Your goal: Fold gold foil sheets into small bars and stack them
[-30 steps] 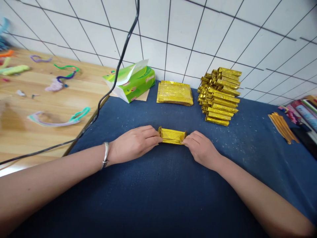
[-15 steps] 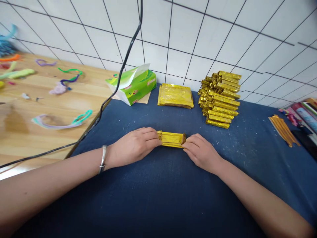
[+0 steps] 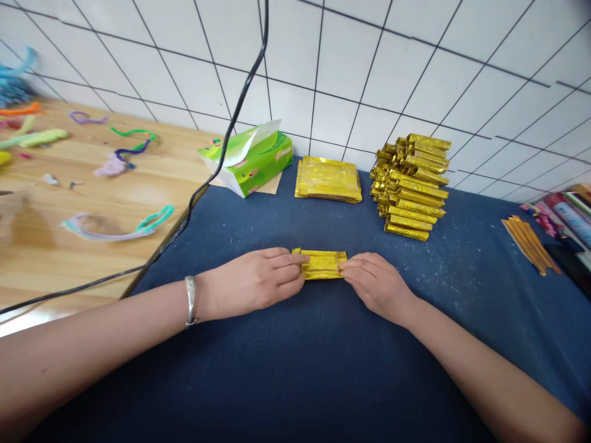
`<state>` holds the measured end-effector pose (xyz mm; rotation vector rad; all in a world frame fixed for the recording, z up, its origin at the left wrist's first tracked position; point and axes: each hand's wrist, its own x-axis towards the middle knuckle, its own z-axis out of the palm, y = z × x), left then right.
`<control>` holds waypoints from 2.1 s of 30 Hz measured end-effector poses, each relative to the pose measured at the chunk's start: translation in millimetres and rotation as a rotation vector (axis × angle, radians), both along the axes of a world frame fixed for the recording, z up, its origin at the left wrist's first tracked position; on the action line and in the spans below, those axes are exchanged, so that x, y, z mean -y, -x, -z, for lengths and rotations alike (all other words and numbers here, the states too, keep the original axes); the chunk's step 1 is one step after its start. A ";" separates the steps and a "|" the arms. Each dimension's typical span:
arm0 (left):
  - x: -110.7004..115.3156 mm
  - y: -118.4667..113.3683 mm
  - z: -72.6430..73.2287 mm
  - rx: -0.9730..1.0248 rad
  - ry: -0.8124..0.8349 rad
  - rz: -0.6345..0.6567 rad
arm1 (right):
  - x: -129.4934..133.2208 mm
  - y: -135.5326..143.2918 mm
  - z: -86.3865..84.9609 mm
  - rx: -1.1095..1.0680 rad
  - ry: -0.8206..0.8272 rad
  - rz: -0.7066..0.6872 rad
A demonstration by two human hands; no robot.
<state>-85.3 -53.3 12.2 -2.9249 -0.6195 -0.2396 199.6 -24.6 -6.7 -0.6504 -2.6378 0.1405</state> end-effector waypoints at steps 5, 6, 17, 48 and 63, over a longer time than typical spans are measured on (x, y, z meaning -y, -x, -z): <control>1.5 -0.4 0.2 -0.016 -0.072 0.010 | -0.2 -0.2 -0.7 0.026 -0.007 -0.002; 2.1 -0.5 0.3 -0.016 -0.098 0.000 | -0.3 -0.3 -0.9 0.023 -0.010 -0.002; 4.6 -4.1 -1.1 -0.014 -0.045 -0.041 | -1.3 -1.7 0.3 0.042 -0.003 -0.018; 3.4 -6.4 13.0 0.221 0.283 -0.378 | -3.2 3.9 -2.2 -0.095 0.228 0.111; -6.9 -15.5 11.9 0.590 0.529 -0.611 | -10.5 21.7 -9.2 -0.224 0.457 0.455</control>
